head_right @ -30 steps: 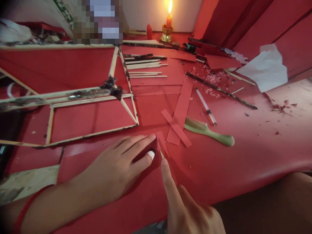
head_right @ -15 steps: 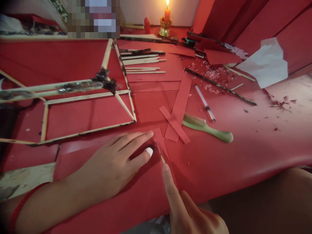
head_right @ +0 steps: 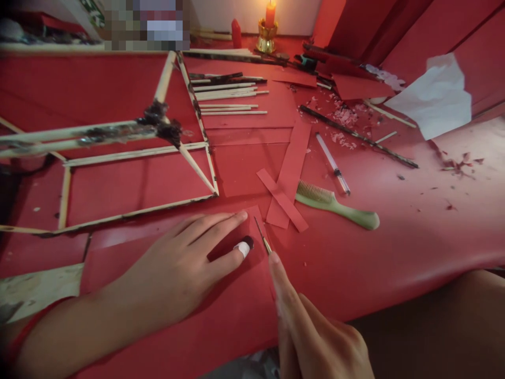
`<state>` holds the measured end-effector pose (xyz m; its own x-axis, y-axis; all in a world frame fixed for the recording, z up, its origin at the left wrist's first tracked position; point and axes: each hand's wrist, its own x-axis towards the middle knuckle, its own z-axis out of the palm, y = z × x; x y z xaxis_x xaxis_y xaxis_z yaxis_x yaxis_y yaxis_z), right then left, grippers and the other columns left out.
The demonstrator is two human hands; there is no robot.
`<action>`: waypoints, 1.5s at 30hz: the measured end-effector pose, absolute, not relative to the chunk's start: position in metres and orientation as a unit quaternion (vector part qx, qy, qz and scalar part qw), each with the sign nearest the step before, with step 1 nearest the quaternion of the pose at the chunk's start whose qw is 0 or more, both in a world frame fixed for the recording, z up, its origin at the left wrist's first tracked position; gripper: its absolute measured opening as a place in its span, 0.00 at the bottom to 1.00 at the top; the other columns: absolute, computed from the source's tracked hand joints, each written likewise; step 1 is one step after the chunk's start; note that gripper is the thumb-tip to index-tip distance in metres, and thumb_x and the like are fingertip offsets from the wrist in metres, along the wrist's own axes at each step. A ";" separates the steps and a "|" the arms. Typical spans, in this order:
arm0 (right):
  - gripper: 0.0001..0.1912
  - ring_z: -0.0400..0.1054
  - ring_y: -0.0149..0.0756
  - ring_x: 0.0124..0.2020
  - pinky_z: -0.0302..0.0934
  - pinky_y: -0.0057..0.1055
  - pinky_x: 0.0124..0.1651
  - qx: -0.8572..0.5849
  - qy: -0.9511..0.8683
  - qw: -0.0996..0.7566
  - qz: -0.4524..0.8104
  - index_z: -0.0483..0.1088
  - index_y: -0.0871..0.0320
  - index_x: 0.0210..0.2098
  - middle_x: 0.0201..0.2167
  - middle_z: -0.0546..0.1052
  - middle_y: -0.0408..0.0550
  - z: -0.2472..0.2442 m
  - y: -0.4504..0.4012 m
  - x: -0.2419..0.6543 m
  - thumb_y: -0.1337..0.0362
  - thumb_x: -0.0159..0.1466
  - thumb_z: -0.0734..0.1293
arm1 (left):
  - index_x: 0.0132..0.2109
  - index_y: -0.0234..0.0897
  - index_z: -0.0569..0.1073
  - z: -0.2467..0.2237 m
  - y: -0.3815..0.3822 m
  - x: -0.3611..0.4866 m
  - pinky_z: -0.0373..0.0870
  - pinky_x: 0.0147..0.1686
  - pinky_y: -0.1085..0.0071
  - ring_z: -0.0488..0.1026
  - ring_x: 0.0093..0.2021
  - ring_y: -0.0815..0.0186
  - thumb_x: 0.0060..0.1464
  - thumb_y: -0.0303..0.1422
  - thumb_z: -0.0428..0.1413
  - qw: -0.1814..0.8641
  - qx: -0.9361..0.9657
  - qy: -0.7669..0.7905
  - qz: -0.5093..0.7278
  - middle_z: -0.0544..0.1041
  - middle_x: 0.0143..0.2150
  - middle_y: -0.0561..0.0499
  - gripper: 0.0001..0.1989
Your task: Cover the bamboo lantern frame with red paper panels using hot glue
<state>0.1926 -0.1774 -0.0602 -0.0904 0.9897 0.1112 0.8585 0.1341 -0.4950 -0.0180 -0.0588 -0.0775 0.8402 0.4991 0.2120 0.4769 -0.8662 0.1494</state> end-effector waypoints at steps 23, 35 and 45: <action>0.32 0.69 0.24 0.17 0.64 0.15 0.22 -0.609 -0.760 0.169 0.155 0.57 0.57 0.70 0.30 0.80 0.42 -0.062 -0.156 0.190 0.74 0.67 0.55 | 0.52 0.38 0.71 -0.076 -0.058 -0.018 0.70 0.55 0.52 0.68 0.61 0.48 0.60 0.26 0.53 0.064 0.956 0.258 0.123 0.70 0.63 0.33 0.14; 0.31 0.65 0.25 0.15 0.62 0.16 0.19 -0.619 -0.751 0.174 0.148 0.60 0.60 0.69 0.26 0.78 0.42 -0.063 -0.153 0.184 0.74 0.67 0.55 | 0.52 0.38 0.72 -0.076 -0.058 -0.018 0.70 0.55 0.52 0.68 0.62 0.49 0.59 0.27 0.53 0.069 0.954 0.263 0.125 0.69 0.63 0.35 0.14; 0.32 0.68 0.26 0.16 0.67 0.17 0.23 -0.616 -0.758 0.158 0.146 0.57 0.59 0.70 0.26 0.78 0.43 -0.064 -0.158 0.188 0.74 0.67 0.55 | 0.52 0.39 0.72 -0.076 -0.059 -0.017 0.70 0.54 0.53 0.69 0.60 0.50 0.58 0.25 0.54 0.078 0.952 0.270 0.121 0.69 0.64 0.36 0.15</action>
<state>0.1877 -0.1583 -0.0642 -0.1923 0.9795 0.0600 0.8871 0.1997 -0.4161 -0.0172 -0.0589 -0.0763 0.8256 0.5322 0.1877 0.4945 -0.8425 0.2136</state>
